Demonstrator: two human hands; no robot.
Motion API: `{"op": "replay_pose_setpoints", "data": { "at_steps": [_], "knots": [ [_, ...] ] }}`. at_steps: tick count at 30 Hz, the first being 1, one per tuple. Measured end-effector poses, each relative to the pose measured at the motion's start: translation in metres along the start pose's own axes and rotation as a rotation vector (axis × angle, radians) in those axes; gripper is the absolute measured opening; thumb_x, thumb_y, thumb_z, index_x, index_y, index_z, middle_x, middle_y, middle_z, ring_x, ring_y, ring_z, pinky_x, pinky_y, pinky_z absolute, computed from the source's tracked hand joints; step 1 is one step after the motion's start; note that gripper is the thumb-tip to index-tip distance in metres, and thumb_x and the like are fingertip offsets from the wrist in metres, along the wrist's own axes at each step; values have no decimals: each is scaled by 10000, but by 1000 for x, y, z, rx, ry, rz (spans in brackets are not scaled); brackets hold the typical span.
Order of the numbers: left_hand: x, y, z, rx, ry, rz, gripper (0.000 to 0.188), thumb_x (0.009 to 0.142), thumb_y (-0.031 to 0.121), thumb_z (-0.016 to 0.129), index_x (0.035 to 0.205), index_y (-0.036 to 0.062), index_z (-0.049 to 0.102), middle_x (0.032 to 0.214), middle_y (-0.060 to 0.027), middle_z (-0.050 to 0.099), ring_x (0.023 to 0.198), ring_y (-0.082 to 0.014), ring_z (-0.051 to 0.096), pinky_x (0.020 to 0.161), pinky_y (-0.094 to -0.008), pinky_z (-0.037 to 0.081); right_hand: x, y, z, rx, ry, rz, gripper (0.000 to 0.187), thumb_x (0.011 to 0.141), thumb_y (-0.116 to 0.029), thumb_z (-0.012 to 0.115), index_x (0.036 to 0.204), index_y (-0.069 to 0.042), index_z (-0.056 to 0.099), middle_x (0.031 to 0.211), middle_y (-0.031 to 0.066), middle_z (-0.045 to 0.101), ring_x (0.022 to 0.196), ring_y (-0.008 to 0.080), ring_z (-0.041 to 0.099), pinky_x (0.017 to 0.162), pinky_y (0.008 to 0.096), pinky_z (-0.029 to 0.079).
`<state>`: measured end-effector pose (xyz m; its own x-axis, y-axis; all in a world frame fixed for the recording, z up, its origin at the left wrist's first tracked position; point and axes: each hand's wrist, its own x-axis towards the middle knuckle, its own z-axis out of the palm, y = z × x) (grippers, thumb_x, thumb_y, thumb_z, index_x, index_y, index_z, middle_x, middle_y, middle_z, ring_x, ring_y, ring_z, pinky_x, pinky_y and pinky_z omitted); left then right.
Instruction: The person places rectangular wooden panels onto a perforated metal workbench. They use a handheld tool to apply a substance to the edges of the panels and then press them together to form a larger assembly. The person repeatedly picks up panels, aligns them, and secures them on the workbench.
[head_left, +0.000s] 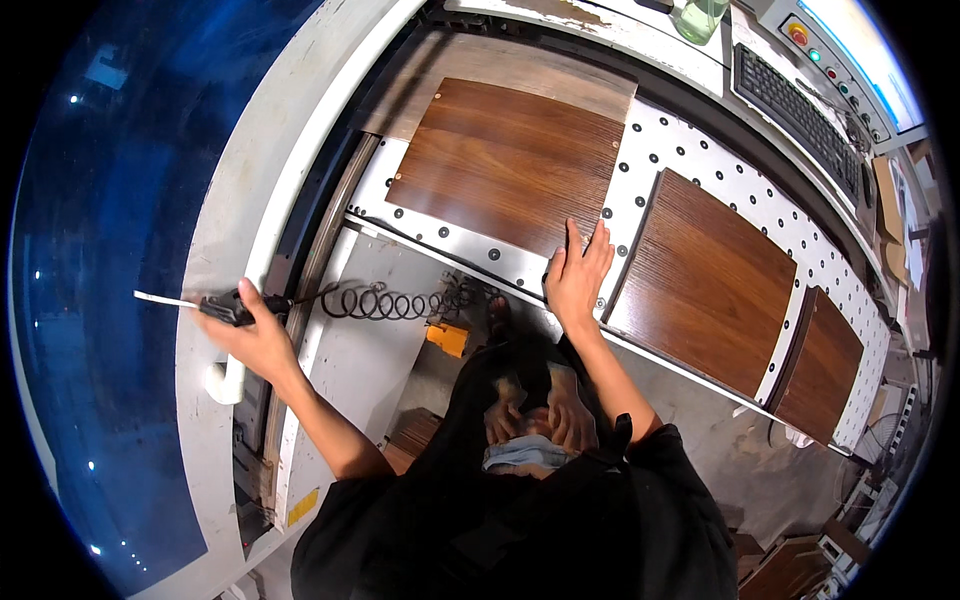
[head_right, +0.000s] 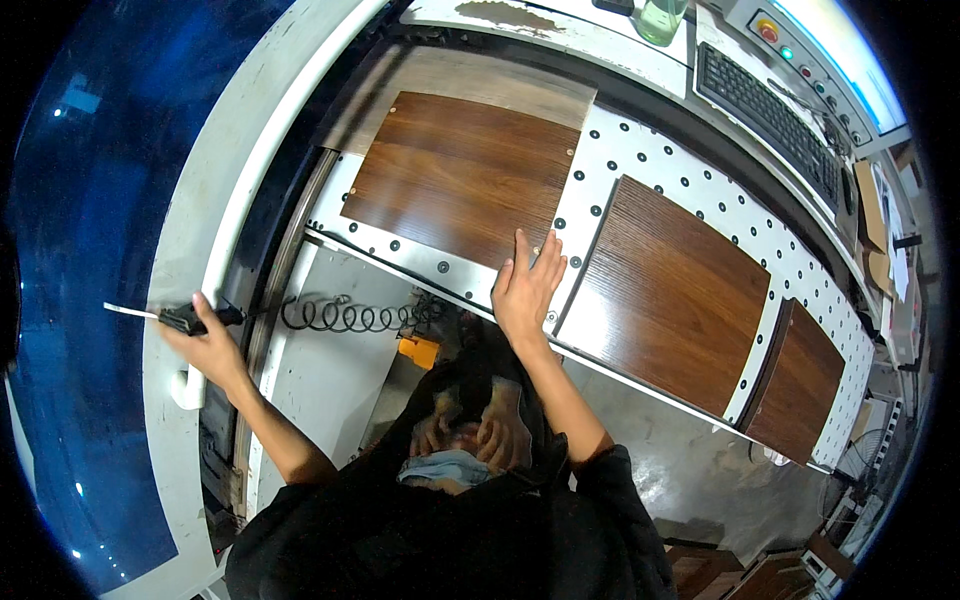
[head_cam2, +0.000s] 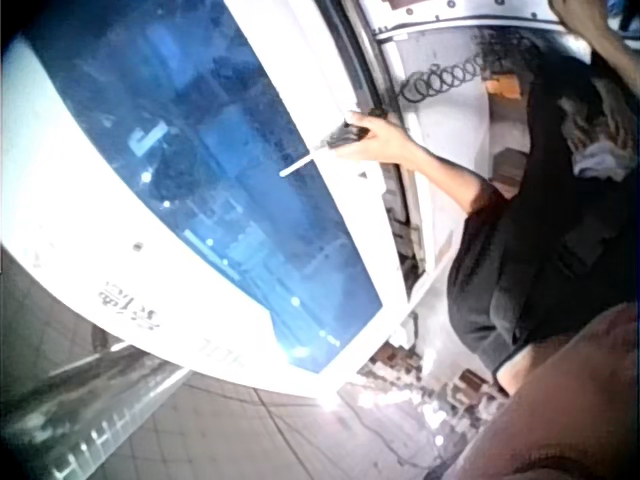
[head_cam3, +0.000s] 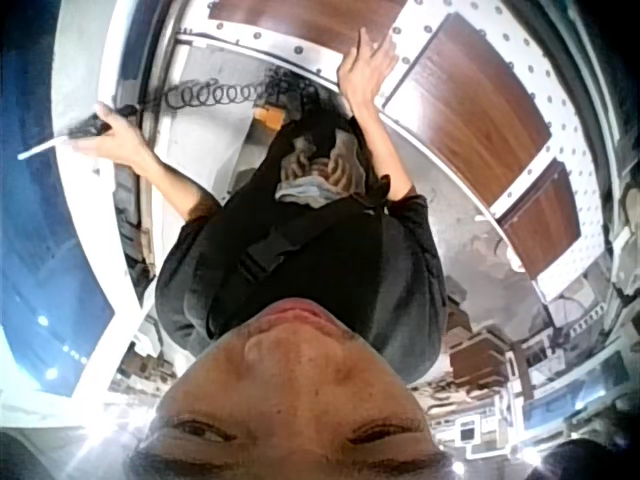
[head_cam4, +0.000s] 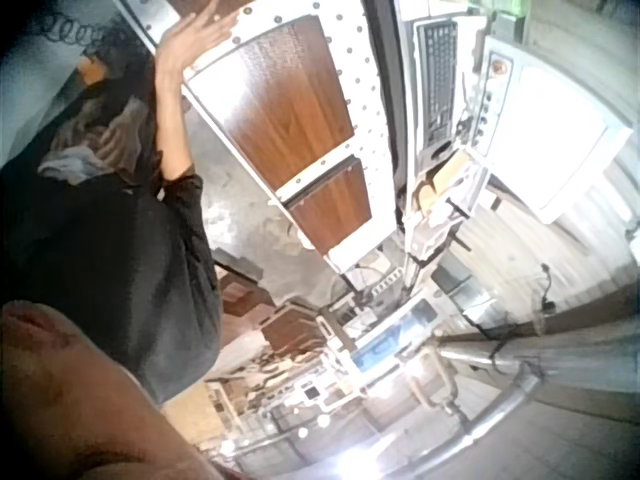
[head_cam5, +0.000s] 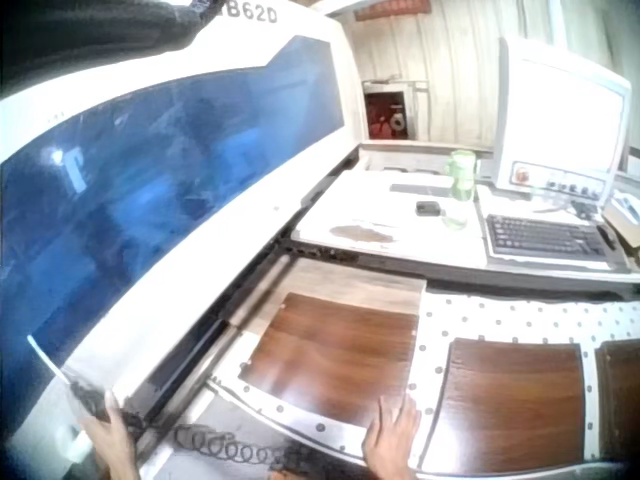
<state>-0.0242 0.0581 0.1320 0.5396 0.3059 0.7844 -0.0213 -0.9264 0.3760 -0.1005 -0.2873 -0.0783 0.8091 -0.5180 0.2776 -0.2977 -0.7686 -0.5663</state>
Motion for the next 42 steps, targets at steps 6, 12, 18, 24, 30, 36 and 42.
{"op": "replay_pose_setpoints", "data": {
  "at_steps": [6,12,18,24,30,36,42],
  "knots": [
    [-27,45,4,-541,125,407,635,954,291,624,1458,-2,371,1414,-193,503,1261,-335,526,1101,-445,405,-1,0,1,-7,4,16,489,959,-131,518,1436,-27,491,1527,374,271,1444,526,243,1200,606,151],
    [-82,55,140,-517,-773,280,556,918,233,669,1419,48,513,1439,-221,452,1340,-401,425,1125,-488,332,-3,-4,0,-17,24,14,527,944,-166,548,1439,-2,472,1512,395,292,1444,544,232,1198,608,163],
    [-101,12,237,-353,-1027,189,719,941,307,672,1482,-72,388,1415,-302,469,1335,-452,416,1134,-481,342,-23,-8,-5,-3,-59,74,589,945,-176,561,1467,48,403,1538,398,263,1467,536,205,1216,598,119],
    [-72,45,248,-117,-1018,219,724,939,522,604,1343,-76,553,1143,-348,648,1110,-487,616,978,-522,468,-14,-14,-24,278,-43,237,591,953,-189,605,1501,-62,423,1549,317,347,1507,420,241,1231,528,136],
    [-50,49,262,-143,-1158,153,832,923,716,504,1015,-84,711,971,-345,684,989,-484,665,858,-502,501,-6,-4,-77,1265,115,520,516,931,13,642,1424,-39,500,1386,119,574,943,65,598,835,229,523],
    [-118,89,228,-599,-1105,96,604,1006,522,572,752,-26,590,642,-59,525,638,-160,431,612,-346,400,-70,33,-165,1484,195,642,540,936,-89,698,1439,-21,511,1328,80,627,1081,103,613,910,247,507],
    [-196,216,179,-799,-1247,207,506,1004,467,602,1005,-34,672,837,-145,696,774,-206,613,744,-354,495,-156,90,-242,1373,504,735,532,901,-85,693,1403,-7,534,1137,104,721,965,151,707,817,271,593]
  ]
}}
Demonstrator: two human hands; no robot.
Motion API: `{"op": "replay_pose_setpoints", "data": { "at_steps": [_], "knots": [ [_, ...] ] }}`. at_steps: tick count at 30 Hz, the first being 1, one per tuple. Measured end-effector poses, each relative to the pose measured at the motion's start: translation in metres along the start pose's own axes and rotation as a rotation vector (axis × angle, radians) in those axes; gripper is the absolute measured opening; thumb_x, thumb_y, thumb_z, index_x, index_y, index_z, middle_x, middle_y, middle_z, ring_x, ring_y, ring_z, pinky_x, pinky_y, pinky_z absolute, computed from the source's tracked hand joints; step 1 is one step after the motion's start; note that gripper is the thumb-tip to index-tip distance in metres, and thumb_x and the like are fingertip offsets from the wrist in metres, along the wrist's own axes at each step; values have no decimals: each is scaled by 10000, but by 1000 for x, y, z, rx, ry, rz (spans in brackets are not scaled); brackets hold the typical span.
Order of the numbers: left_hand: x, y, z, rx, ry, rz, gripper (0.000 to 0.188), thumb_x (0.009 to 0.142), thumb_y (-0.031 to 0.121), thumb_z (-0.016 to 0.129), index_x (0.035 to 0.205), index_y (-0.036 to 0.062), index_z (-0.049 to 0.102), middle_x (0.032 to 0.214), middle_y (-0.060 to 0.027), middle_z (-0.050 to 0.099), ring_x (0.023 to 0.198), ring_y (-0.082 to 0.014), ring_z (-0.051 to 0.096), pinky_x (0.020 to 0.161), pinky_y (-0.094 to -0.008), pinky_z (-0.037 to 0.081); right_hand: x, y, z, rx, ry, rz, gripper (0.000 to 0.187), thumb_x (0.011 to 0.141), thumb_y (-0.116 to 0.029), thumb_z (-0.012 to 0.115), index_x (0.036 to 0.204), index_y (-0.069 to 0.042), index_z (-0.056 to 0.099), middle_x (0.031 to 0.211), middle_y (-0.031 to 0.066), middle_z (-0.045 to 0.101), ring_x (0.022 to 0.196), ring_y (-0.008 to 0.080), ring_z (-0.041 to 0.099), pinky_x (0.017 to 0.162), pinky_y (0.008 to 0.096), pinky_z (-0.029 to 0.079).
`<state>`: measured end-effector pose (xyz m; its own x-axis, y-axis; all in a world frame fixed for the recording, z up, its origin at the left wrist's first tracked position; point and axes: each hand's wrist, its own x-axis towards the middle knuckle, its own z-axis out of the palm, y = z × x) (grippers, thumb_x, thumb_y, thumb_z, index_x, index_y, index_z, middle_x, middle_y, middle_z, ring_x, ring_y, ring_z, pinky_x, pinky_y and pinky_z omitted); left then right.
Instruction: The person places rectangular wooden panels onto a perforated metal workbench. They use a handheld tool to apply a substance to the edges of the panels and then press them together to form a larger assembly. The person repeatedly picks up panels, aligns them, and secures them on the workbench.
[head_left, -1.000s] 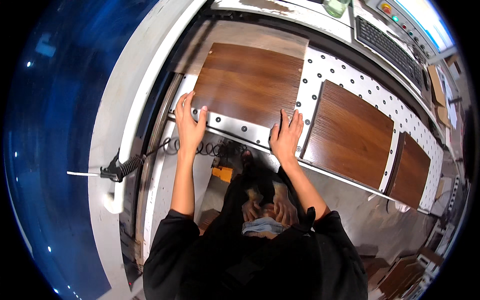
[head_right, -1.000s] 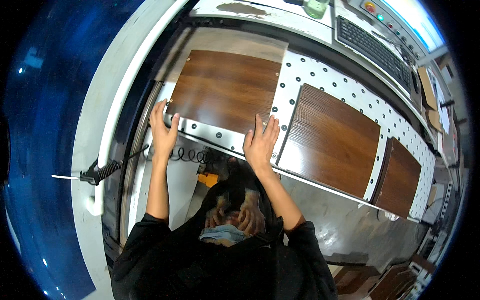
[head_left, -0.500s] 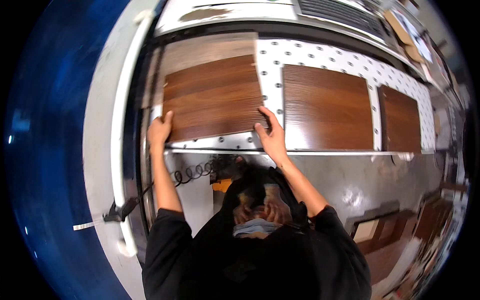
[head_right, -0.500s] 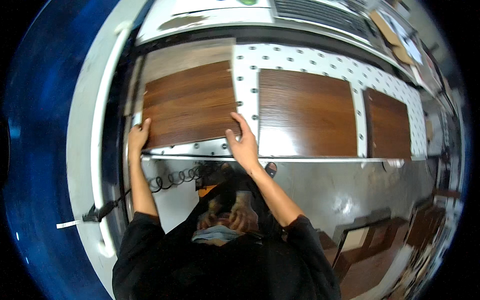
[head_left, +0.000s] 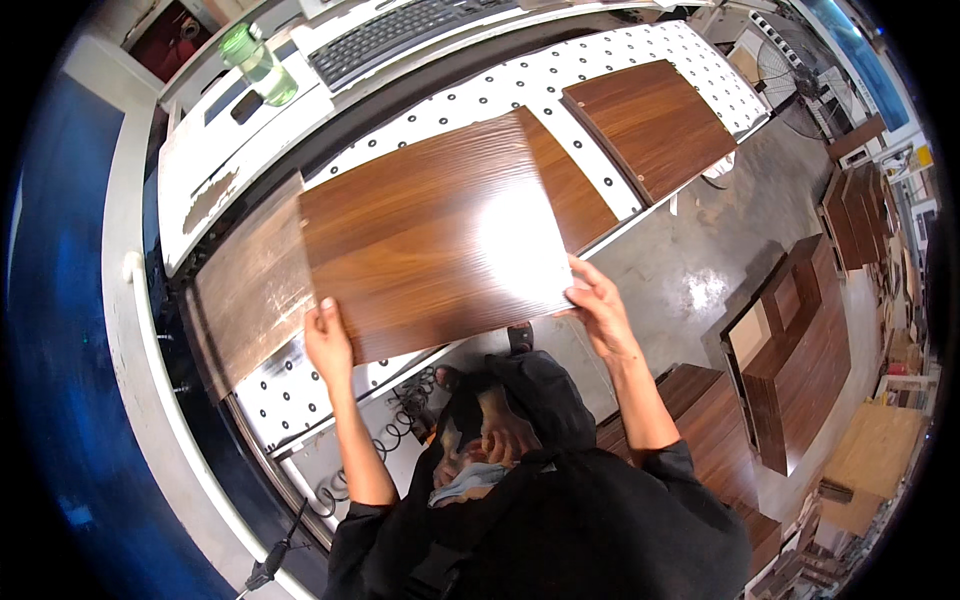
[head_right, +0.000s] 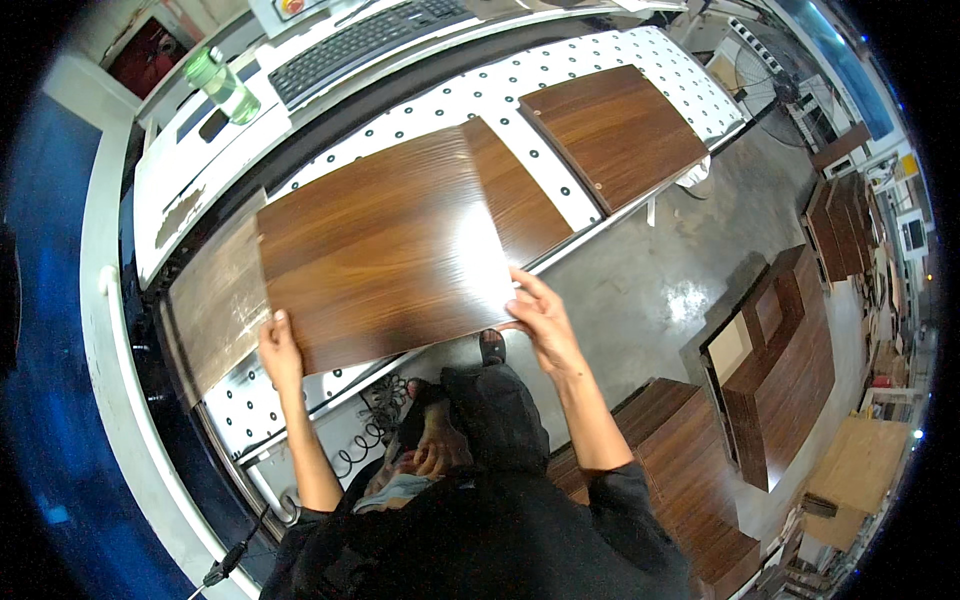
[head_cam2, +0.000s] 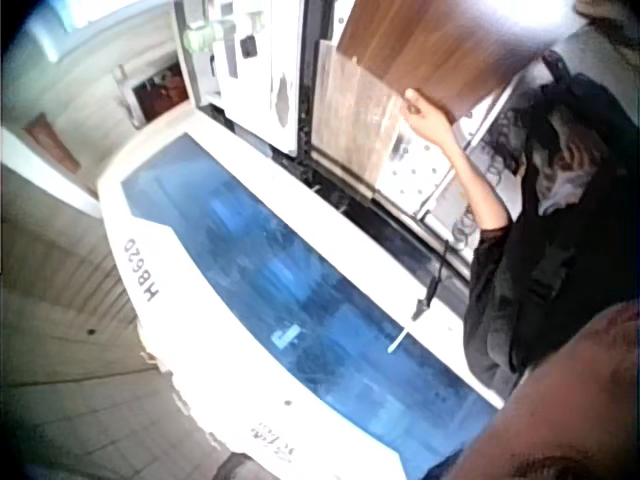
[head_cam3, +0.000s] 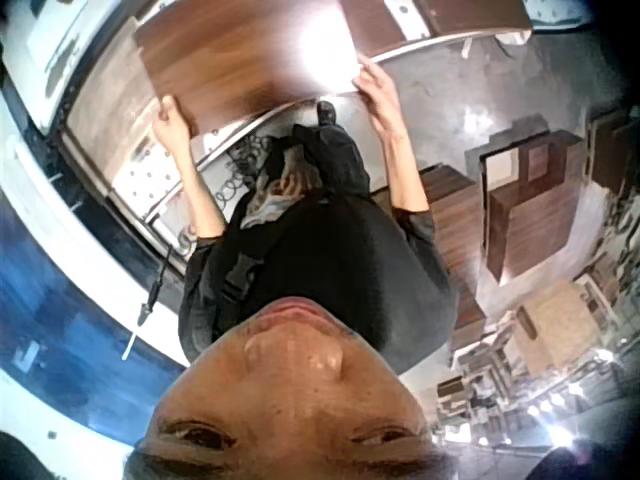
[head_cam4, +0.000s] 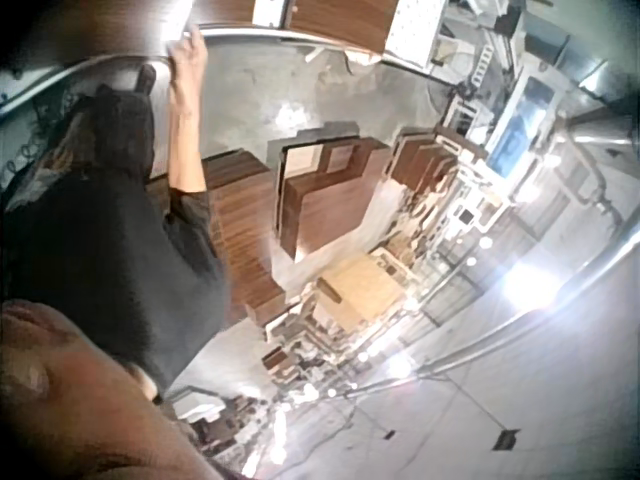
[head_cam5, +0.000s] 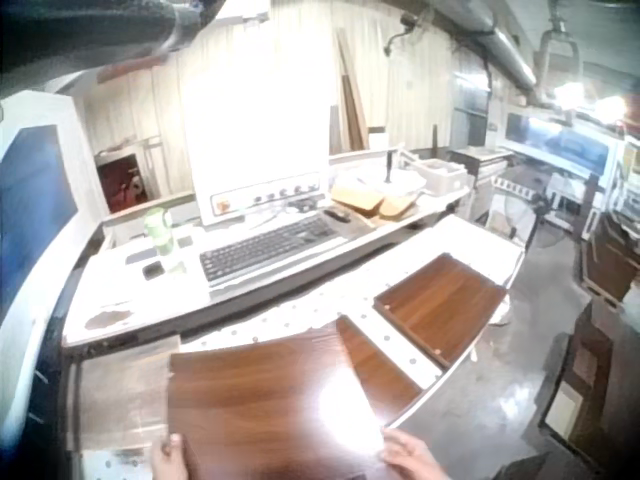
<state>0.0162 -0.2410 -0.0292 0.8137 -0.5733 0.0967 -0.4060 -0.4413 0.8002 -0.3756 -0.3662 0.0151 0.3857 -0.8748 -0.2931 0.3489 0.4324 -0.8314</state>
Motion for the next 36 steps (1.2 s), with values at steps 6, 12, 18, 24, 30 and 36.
{"op": "replay_pose_setpoints", "data": {
  "at_steps": [6,12,18,24,30,36],
  "knots": [
    [-33,112,127,-71,-310,21,482,981,426,629,1149,-26,628,1011,-228,724,939,-312,695,863,-400,507,2,-29,-111,188,283,-203,517,944,-70,589,1430,60,467,1244,171,656,977,207,728,807,334,652],
    [-65,178,205,-515,-881,-215,542,962,125,605,1430,-58,401,820,-61,625,734,-121,580,683,-291,511,55,-74,-254,494,423,-313,267,1002,-180,628,1201,-2,625,1047,38,692,840,117,628,714,288,518],
    [-100,216,296,-460,-1091,-11,966,961,131,637,1554,-83,-94,757,-90,667,635,-144,646,571,-285,551,106,-87,-255,245,607,-356,415,973,-159,663,1356,-36,562,1205,44,648,1087,165,598,953,309,473],
    [-104,273,335,-201,-1106,125,1000,947,167,659,1511,-159,-99,675,-92,668,536,-173,668,494,-293,538,141,-66,-240,-311,691,-481,753,975,-98,626,1596,-35,204,1468,81,453,1230,168,472,1012,298,384],
    [-105,296,380,-144,-1078,184,980,955,208,659,1535,-126,-57,697,-108,698,518,-174,660,463,-304,534,180,-96,-271,-427,732,-535,666,992,-126,604,1544,67,285,1492,178,477,1331,252,475,1119,340,345],
    [-112,298,392,-16,-1004,264,983,952,264,658,1520,-171,-16,747,-156,727,659,-253,724,634,-337,576,191,-98,-276,-634,860,-552,668,1003,-256,589,1516,89,334,1513,247,460,1403,329,444,1153,372,314]
  ]
}}
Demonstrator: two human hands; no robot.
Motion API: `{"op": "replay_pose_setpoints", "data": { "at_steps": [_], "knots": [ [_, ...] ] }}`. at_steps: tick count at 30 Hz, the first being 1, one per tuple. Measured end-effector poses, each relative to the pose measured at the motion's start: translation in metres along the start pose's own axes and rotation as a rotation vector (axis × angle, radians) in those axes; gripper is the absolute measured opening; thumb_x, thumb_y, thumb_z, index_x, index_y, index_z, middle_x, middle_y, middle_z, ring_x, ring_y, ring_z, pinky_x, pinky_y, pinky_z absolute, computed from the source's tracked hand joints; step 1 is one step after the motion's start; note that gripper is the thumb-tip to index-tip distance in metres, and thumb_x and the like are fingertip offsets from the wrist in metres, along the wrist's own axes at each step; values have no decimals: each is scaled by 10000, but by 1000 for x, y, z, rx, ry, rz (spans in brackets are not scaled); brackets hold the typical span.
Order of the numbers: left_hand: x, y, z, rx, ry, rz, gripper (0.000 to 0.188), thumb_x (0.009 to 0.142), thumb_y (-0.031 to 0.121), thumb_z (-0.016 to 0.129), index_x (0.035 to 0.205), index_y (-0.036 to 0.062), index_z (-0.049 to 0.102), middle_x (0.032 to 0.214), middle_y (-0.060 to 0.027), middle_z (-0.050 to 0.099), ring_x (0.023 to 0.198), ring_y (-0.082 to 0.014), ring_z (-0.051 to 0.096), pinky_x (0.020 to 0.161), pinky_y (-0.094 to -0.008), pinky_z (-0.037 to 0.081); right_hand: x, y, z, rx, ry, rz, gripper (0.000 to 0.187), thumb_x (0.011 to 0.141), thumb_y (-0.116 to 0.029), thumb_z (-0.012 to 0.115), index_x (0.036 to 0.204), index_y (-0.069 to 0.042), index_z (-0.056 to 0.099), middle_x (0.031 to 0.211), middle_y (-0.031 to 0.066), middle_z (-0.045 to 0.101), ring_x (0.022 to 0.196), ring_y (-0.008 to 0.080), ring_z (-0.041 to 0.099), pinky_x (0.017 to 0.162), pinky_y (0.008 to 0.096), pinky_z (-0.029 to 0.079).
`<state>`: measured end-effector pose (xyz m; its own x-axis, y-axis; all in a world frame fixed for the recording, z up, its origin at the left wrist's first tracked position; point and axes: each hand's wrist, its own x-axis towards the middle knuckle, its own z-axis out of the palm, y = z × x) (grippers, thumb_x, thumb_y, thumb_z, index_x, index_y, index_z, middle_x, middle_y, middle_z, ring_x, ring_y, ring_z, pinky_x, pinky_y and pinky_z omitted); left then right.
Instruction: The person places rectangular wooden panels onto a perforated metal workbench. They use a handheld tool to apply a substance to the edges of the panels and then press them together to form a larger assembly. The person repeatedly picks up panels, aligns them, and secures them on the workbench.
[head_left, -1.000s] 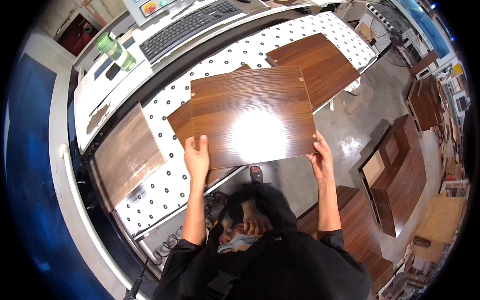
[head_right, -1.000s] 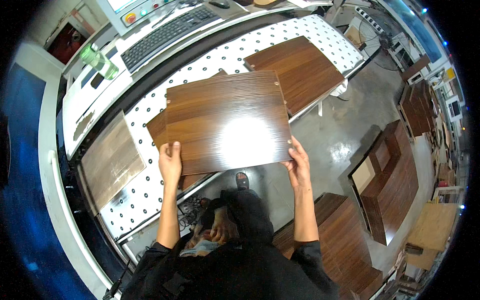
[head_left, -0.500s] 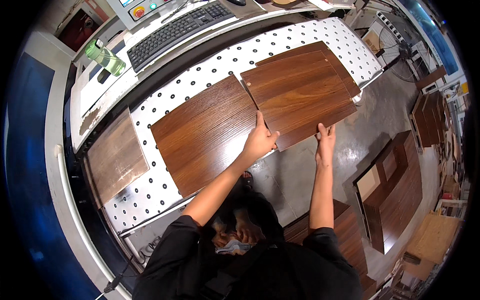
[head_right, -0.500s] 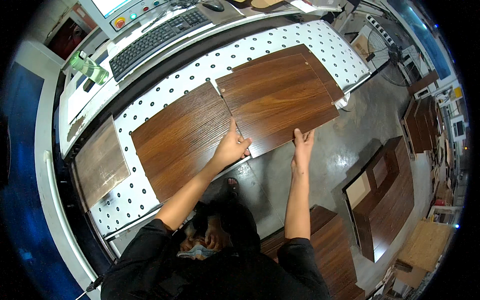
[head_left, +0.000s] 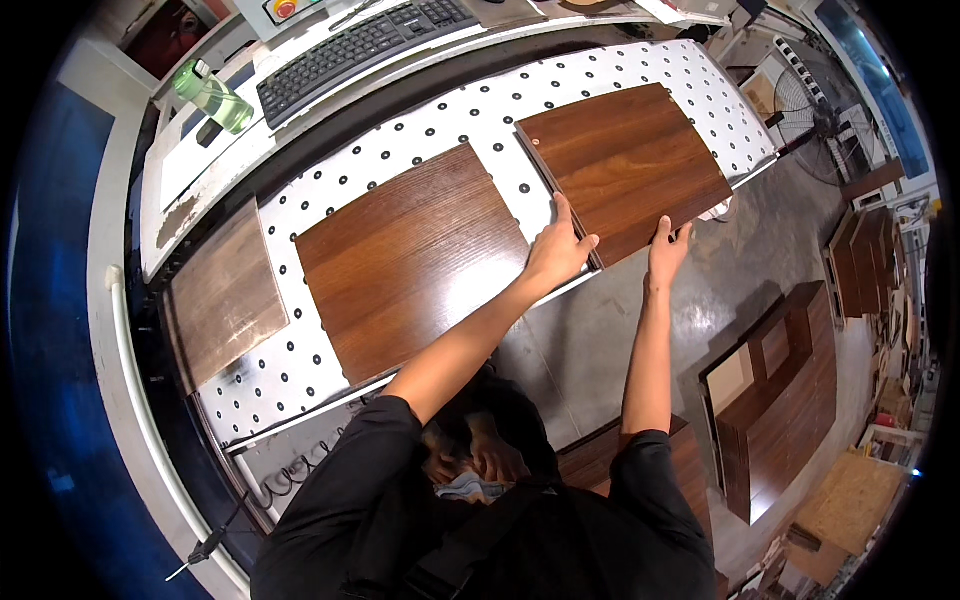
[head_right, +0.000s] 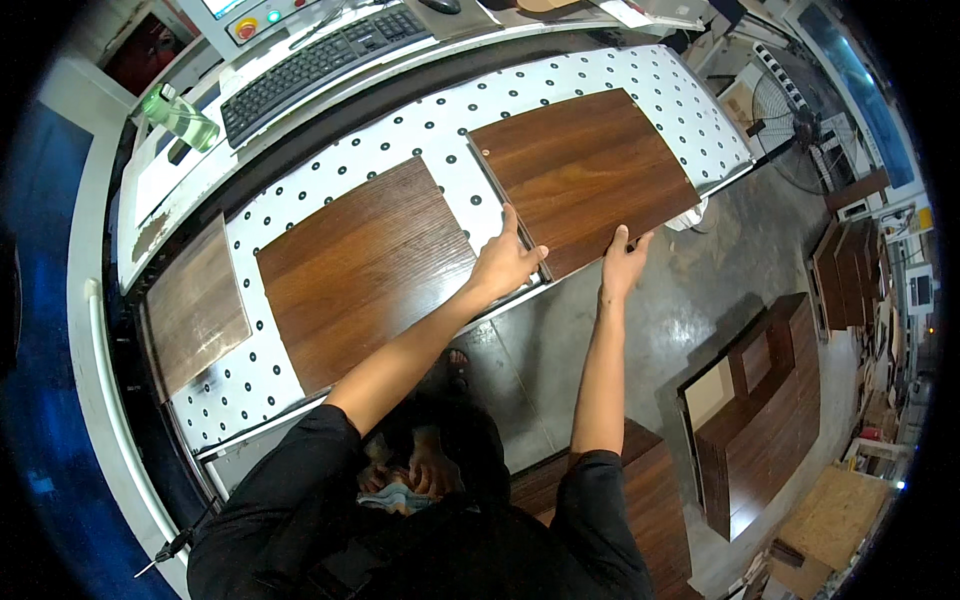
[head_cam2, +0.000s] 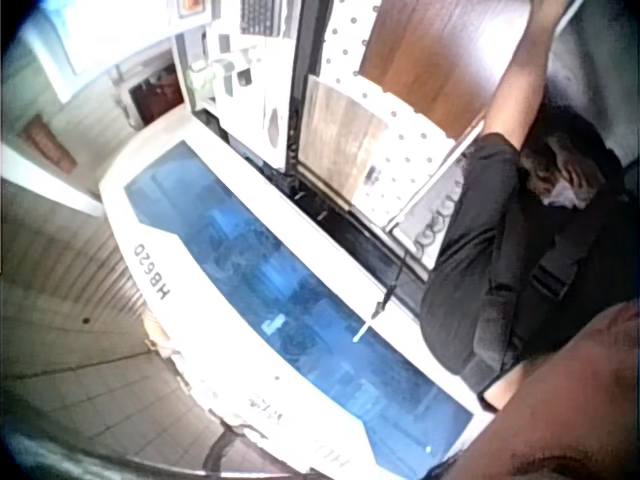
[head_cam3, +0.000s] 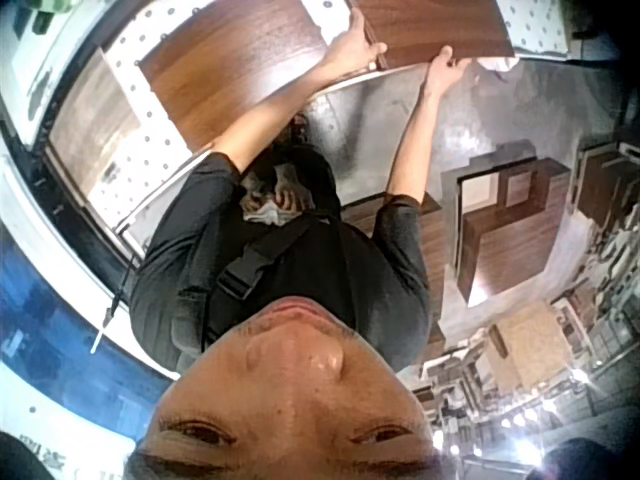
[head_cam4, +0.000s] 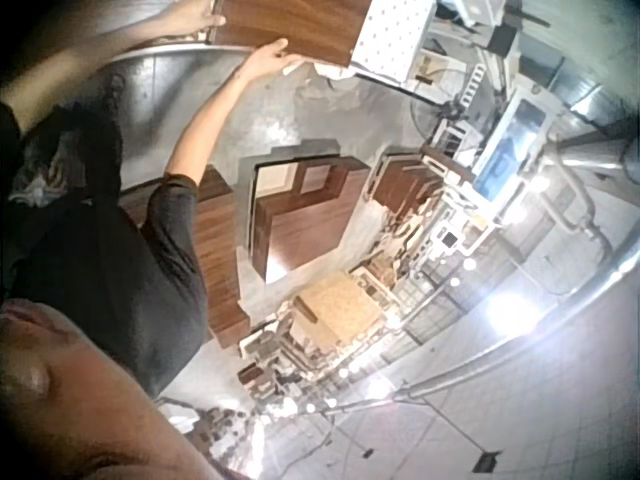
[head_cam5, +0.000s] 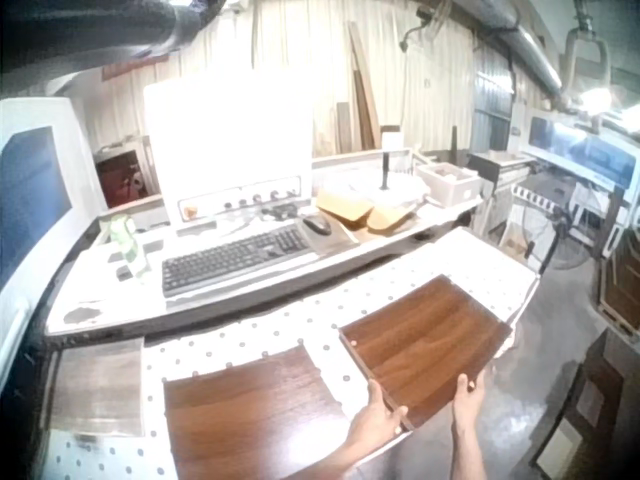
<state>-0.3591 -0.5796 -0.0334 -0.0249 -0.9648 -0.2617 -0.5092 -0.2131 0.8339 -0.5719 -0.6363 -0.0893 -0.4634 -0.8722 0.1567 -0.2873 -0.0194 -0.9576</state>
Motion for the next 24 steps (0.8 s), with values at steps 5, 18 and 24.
{"op": "replay_pose_setpoints", "data": {
  "at_steps": [5,18,24],
  "knots": [
    [-3,0,1,-21,3,3,993,952,297,651,1523,-168,-14,762,-154,734,698,-276,732,696,-346,578,2,7,-1,-19,24,-2,683,996,-291,585,1505,98,347,1520,267,447,1429,368,412,1170,380,296],
    [-53,-4,-45,-217,149,154,843,941,280,681,1566,-38,212,918,-125,746,763,-283,722,739,-393,561,-9,-3,5,-102,51,6,687,1012,-344,527,1486,123,356,1488,336,434,1412,419,411,1163,412,323],
    [-174,-119,-187,365,805,145,514,923,205,667,1398,50,546,1366,-200,572,1268,-371,521,1109,-469,387,-108,-96,9,-51,85,-270,442,985,-155,576,1391,10,517,1389,220,530,1325,376,478,1107,465,371]
  ]
}}
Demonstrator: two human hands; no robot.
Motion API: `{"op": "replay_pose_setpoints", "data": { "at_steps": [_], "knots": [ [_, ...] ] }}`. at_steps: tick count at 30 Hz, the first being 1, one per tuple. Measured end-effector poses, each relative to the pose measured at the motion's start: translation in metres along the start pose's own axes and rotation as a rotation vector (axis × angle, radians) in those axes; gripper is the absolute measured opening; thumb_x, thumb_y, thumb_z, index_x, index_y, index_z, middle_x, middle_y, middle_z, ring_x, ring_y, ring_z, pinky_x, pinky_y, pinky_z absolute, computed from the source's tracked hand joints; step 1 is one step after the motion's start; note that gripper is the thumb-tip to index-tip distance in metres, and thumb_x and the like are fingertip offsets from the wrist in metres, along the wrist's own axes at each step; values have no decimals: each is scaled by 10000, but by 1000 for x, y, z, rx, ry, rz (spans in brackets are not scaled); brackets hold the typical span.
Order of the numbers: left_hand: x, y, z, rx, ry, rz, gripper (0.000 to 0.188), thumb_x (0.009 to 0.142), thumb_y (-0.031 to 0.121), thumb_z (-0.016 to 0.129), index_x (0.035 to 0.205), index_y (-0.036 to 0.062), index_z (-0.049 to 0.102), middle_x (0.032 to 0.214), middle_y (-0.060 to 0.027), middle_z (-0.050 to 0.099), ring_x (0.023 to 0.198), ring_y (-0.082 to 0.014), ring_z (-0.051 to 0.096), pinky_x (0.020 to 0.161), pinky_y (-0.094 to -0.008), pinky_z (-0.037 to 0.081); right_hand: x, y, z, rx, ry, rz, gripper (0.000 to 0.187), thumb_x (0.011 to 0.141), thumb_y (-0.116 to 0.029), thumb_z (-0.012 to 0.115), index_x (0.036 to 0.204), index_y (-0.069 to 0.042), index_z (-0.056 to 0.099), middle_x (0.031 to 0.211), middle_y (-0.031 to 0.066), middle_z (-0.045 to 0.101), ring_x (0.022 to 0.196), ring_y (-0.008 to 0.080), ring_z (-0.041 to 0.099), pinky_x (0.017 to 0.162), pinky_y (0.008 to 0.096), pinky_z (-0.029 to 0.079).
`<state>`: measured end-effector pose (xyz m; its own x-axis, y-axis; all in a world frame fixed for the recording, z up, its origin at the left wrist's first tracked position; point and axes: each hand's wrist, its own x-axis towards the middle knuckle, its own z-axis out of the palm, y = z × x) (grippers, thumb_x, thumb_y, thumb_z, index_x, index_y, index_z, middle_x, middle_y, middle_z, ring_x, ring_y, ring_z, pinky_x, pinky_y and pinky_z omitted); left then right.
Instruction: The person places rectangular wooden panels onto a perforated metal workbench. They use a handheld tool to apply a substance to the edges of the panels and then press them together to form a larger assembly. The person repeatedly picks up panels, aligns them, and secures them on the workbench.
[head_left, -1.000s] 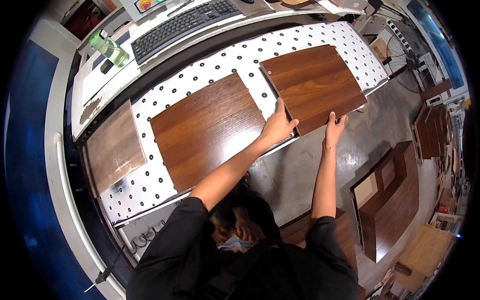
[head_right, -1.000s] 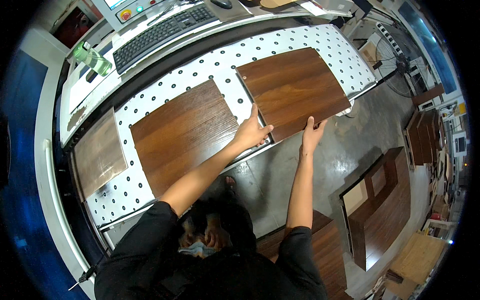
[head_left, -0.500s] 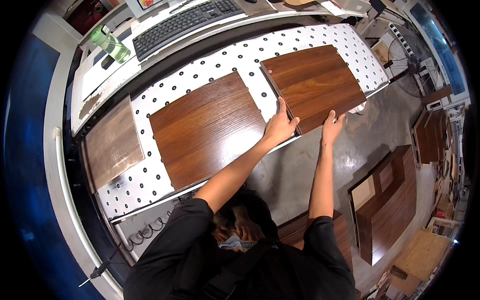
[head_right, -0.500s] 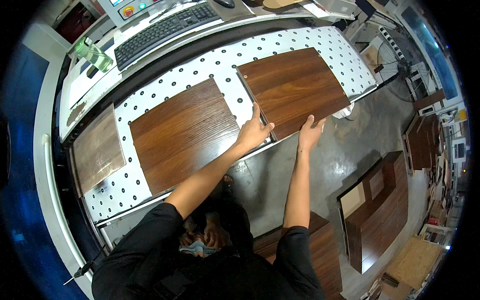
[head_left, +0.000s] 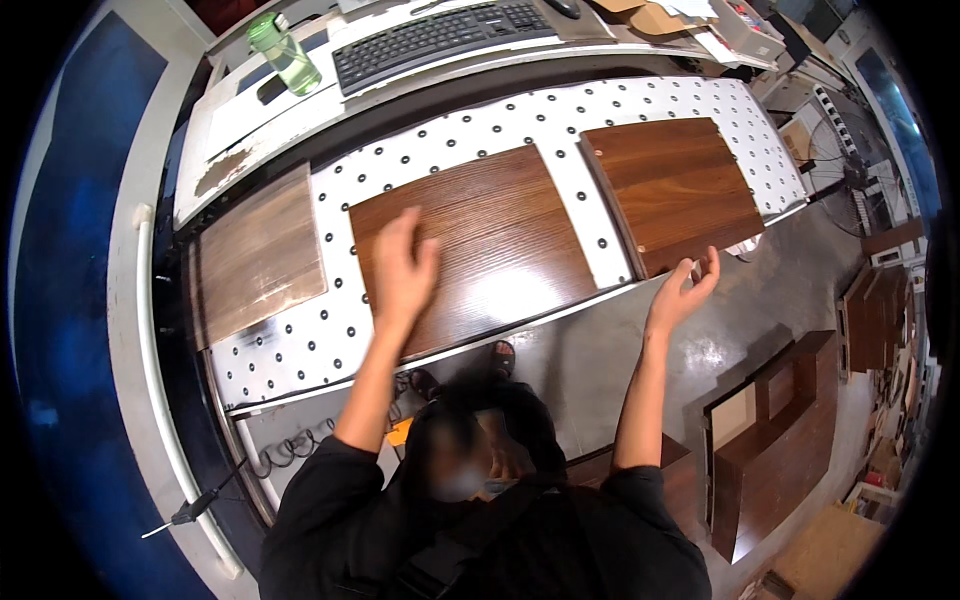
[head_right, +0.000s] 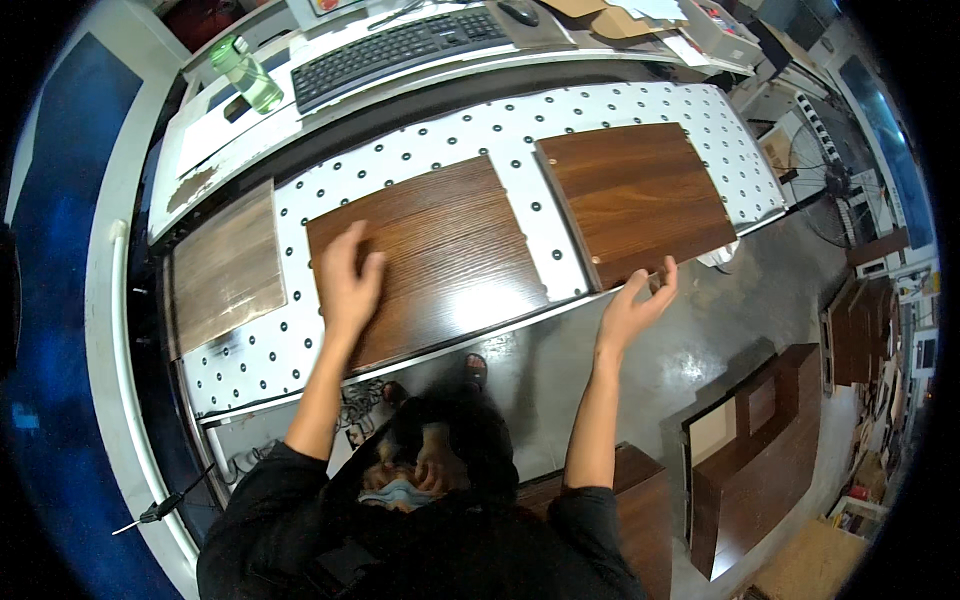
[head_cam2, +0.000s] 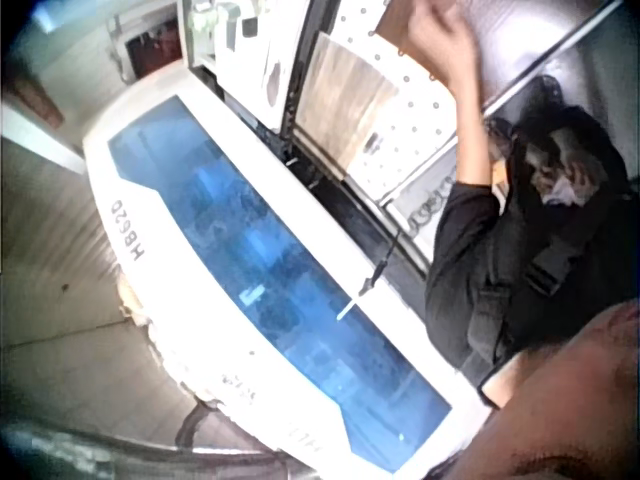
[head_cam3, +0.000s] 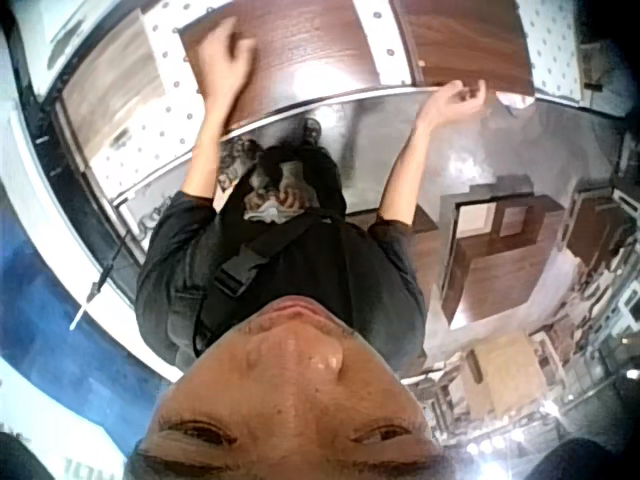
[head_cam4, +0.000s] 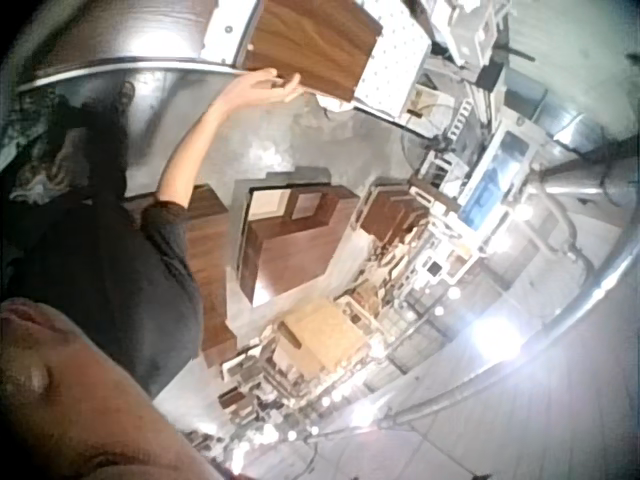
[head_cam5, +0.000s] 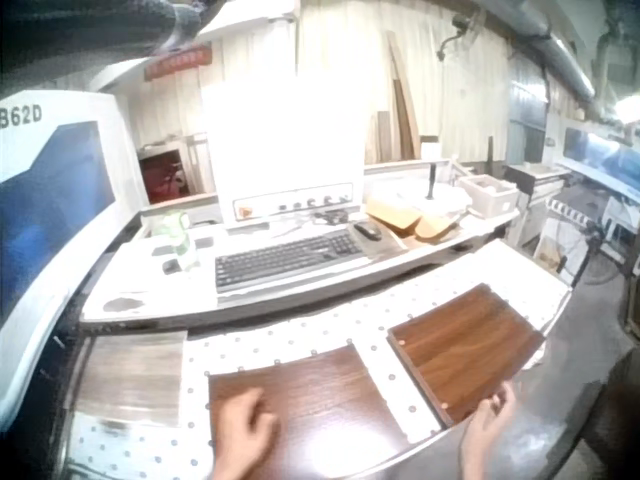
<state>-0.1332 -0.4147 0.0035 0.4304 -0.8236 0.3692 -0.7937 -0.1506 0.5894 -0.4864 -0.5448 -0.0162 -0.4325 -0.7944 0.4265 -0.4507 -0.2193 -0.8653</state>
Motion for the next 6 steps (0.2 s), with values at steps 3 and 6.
{"op": "replay_pose_setpoints", "data": {
  "at_steps": [3,6],
  "knots": [
    [-41,-160,-72,348,119,-186,640,909,315,700,1419,-18,503,1426,-244,512,1323,-434,453,1124,-525,348,-42,-32,11,-64,-352,-221,393,966,-133,590,1343,-22,571,1384,205,537,1315,373,484,1099,459,379],
    [-73,-250,-139,571,31,-675,924,862,511,736,1528,-12,366,1557,-245,384,1426,-464,343,1169,-545,281,-79,-50,39,-212,-617,-208,410,942,-180,635,1343,-97,606,1481,164,464,1379,400,406,1142,500,331]
  ]
}}
